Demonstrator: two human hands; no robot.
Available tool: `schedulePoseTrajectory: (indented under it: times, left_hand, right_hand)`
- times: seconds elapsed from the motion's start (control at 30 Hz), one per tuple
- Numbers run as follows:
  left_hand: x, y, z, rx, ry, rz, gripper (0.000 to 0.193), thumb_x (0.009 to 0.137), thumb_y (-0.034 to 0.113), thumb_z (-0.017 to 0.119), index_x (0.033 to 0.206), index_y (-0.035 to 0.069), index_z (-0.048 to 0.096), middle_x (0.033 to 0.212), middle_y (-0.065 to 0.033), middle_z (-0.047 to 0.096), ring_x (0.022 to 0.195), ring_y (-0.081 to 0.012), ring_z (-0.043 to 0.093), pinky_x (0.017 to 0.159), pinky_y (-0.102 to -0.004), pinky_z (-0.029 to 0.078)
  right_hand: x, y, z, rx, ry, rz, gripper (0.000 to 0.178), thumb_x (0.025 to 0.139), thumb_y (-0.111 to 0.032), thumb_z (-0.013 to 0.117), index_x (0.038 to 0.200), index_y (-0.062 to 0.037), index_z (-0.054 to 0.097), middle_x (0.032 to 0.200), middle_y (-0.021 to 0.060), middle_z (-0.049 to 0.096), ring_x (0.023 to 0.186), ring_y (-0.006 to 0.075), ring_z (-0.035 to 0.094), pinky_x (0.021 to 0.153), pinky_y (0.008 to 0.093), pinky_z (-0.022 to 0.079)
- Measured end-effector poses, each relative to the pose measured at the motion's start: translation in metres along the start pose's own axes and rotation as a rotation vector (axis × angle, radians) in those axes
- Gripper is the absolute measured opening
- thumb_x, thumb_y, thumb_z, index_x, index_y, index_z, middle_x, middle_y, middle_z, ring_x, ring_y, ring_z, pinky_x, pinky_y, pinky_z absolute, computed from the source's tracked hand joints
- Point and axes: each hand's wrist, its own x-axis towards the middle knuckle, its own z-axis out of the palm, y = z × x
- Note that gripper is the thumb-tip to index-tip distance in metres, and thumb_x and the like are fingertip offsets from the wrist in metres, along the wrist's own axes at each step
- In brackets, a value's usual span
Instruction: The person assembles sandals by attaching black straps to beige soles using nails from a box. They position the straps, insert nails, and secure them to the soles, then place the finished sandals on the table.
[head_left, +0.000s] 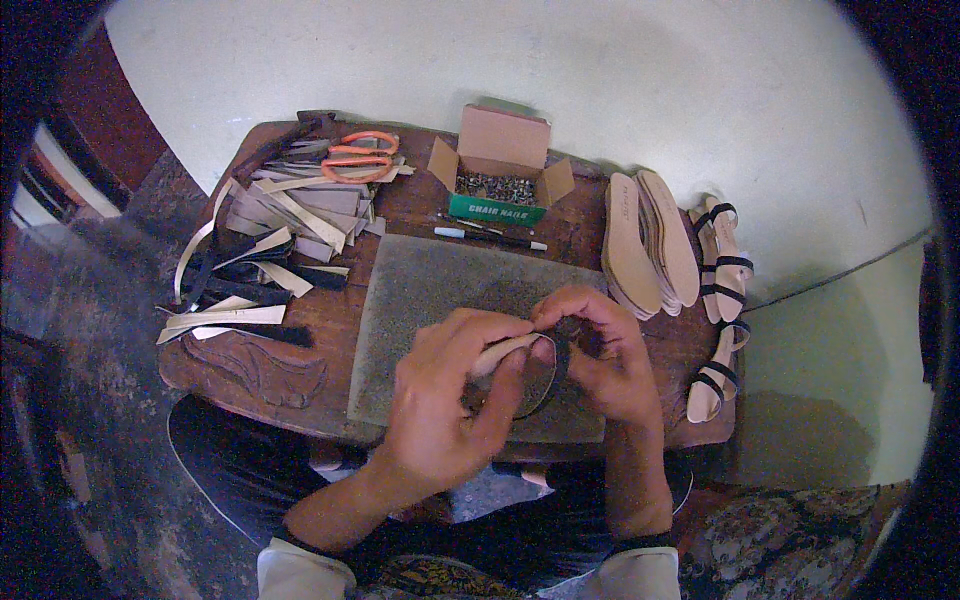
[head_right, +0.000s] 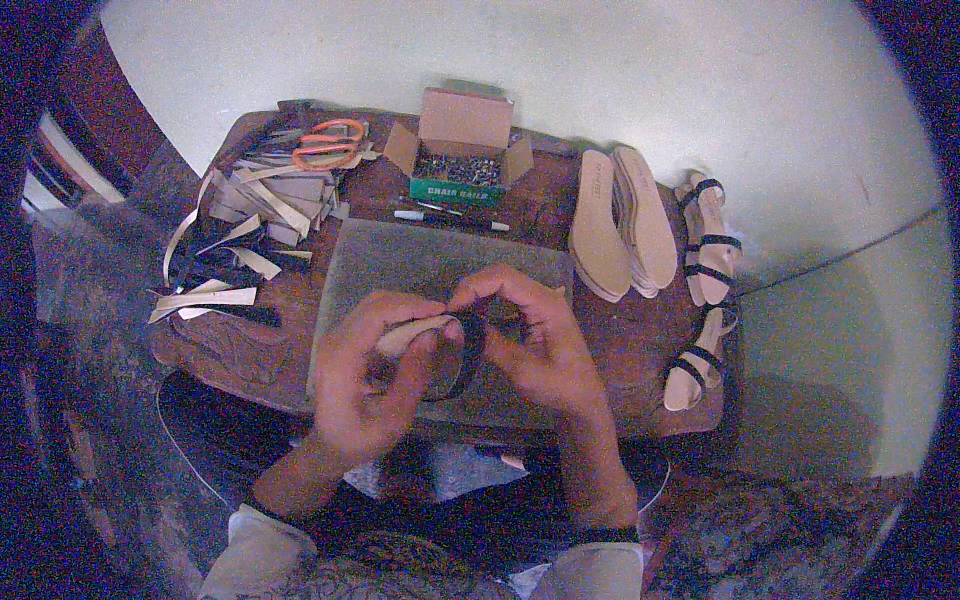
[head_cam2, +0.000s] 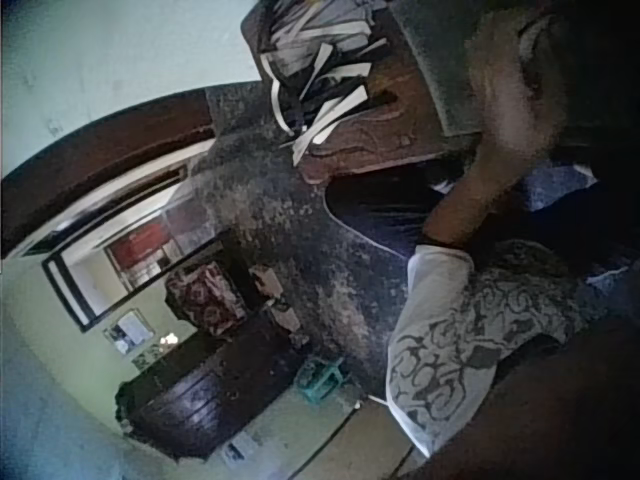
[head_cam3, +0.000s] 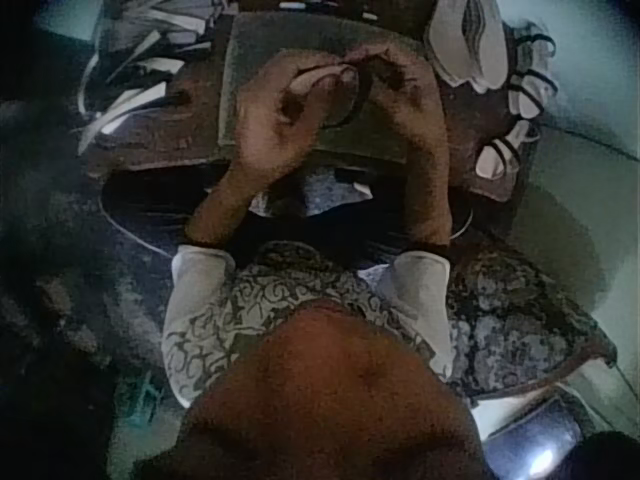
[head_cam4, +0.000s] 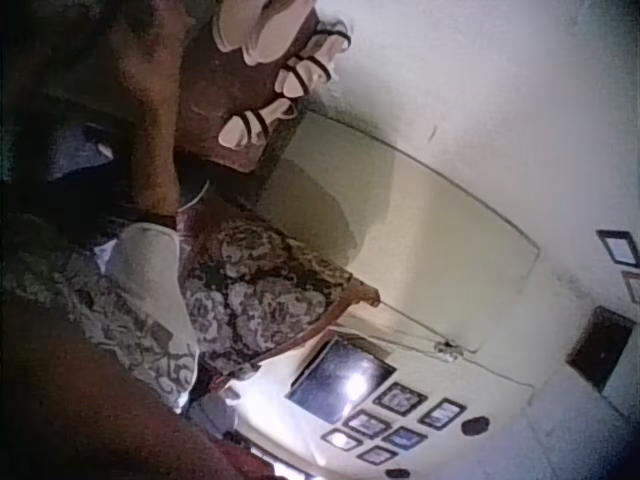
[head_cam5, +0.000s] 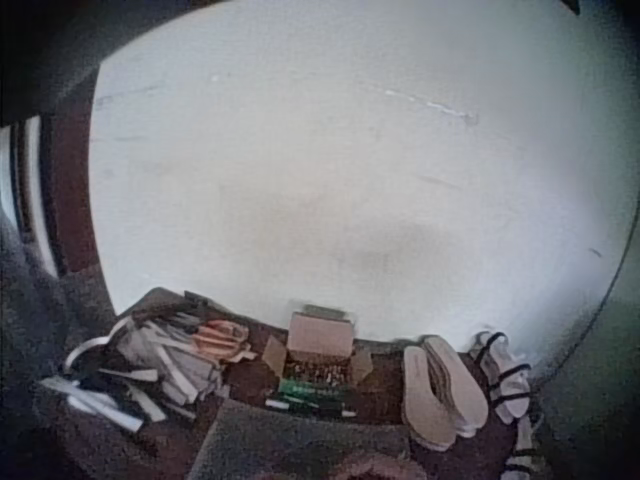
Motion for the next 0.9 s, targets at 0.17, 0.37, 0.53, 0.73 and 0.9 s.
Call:
schedulePoseTrajectory:
  times: [0.17,0.37,0.53,0.73,0.9]
  left_hand:
    - [0.011,-0.008,-0.014,0.007,-0.072,-0.067,0.015,0.080,0.005,0.067,0.095,0.004,0.064,0.088,-0.0112,0.064,0.080,-0.0247,0.062,0.072,-0.0319,0.046]
    - [0.011,-0.014,-0.025,-0.129,-0.083,-0.314,0.015,0.084,0.009,0.065,0.096,0.001,0.064,0.083,-0.0068,0.066,0.078,-0.0106,0.061,0.069,-0.0262,0.048]
    - [0.010,-0.027,-0.020,-0.203,-0.034,-0.380,0.015,0.086,0.011,0.065,0.096,0.000,0.064,0.083,-0.0063,0.067,0.077,-0.0101,0.061,0.069,-0.0258,0.049]
    - [0.007,-0.032,-0.012,-0.237,-0.046,-0.447,0.015,0.087,0.012,0.064,0.097,0.000,0.065,0.086,-0.0057,0.067,0.080,-0.0096,0.060,0.071,-0.0254,0.049]
    - [0.012,-0.041,-0.021,-0.379,0.123,-0.563,0.016,0.087,0.011,0.064,0.099,0.000,0.064,0.090,-0.0047,0.067,0.081,-0.0094,0.061,0.073,-0.0249,0.049]
  right_hand:
    - [0.003,-0.006,0.002,-0.129,0.055,0.035,0.035,0.071,0.000,0.066,0.106,-0.0032,0.063,0.104,0.0070,0.064,0.102,0.0187,0.058,0.090,0.0321,0.045]
    - [0.013,-0.003,0.012,-0.537,0.153,-0.263,0.043,0.067,0.001,0.072,0.108,-0.0074,0.065,0.106,0.0088,0.062,0.099,0.0236,0.059,0.089,0.0336,0.045]
    - [0.009,-0.002,0.021,-0.657,0.191,-0.268,0.046,0.066,0.000,0.069,0.108,-0.0179,0.067,0.111,0.0064,0.060,0.106,0.0274,0.056,0.093,0.0416,0.038]
    - [0.008,0.003,0.016,-0.747,0.156,-0.243,0.039,0.070,-0.008,0.071,0.108,-0.0180,0.067,0.115,0.0059,0.059,0.113,0.0277,0.052,0.096,0.0434,0.036]
    - [0.009,-0.009,0.018,-0.730,0.262,-0.185,0.032,0.075,-0.011,0.071,0.106,-0.0147,0.066,0.111,0.0071,0.060,0.107,0.0274,0.054,0.094,0.0410,0.038]
